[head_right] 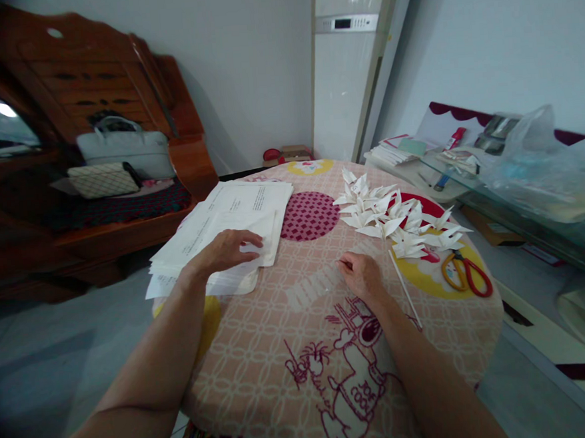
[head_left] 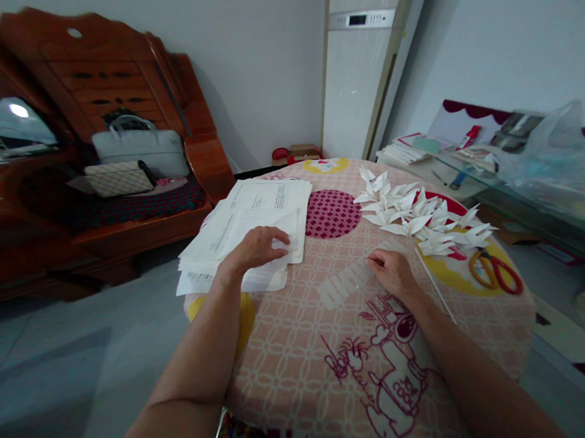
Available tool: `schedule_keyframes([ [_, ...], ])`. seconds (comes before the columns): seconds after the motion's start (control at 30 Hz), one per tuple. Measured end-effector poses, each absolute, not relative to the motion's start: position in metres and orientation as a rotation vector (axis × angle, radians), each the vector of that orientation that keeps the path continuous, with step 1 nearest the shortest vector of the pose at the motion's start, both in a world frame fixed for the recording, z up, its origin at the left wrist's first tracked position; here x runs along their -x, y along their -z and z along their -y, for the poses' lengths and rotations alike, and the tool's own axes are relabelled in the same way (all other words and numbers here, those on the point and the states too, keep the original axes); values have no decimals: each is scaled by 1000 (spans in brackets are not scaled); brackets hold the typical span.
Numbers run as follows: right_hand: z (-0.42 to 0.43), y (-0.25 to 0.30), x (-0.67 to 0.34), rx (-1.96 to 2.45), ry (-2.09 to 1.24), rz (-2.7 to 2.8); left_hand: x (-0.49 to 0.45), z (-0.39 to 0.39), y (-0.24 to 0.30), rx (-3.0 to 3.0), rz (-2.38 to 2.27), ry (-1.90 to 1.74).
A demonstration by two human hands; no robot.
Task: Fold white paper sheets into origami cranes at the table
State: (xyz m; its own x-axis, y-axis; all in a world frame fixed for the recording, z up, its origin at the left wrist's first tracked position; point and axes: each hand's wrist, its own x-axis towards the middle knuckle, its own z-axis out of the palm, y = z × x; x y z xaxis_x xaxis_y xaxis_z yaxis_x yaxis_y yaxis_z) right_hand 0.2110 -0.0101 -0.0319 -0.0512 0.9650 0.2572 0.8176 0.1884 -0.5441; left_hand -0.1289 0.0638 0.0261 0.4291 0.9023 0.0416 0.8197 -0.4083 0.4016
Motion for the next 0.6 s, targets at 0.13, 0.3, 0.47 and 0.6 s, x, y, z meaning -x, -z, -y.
schedule_keyframes([
  [0.13,10,32,-211,1662,-344,1903,132,-66,-25,-2284,-1490,-458],
  [0.3,10,31,-210,1665,-352,1894,131,-71,-20,-2238,-1565,-504],
  [0.47,10,33,-210,1646,-355,1876,123,-67,-27,-2113,-1671,-1079],
  [0.6,12,32,-208,1616,-362,1840,114,-58,-40,-1805,-1509,-1834],
])
